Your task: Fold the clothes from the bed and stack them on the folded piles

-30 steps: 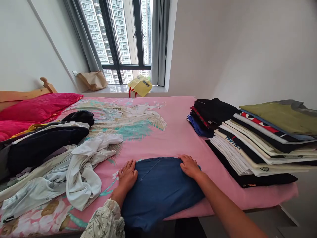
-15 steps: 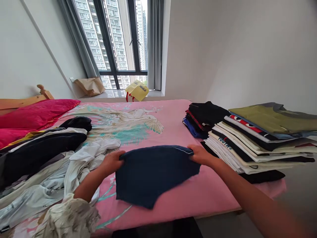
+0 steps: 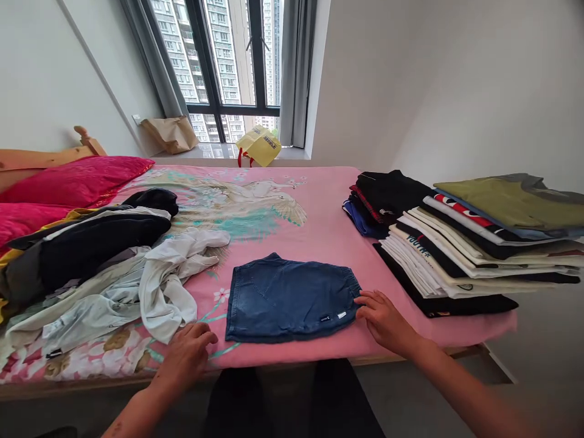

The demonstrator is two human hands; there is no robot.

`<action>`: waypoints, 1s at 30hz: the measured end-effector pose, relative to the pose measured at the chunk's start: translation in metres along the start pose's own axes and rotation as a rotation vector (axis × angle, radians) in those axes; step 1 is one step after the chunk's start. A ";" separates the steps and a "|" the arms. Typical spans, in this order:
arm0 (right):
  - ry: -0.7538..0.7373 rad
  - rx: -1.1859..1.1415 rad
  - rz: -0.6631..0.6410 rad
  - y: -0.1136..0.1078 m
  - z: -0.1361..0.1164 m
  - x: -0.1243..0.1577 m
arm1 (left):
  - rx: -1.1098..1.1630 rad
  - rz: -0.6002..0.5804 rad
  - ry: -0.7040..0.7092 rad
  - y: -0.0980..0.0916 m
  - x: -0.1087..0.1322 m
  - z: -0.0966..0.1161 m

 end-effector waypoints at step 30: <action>-0.059 -0.274 -0.112 0.058 -0.111 -0.070 | 0.095 0.016 0.305 0.024 -0.030 0.045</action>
Point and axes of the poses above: each hand's wrist, its own x-axis away from the middle knuckle, its own y-axis out of the palm, z = x × y, the point moved 6 cm from there along -x, towards the middle knuckle, and after that the axes turned 3 degrees about -z, right-handed, at the moved point
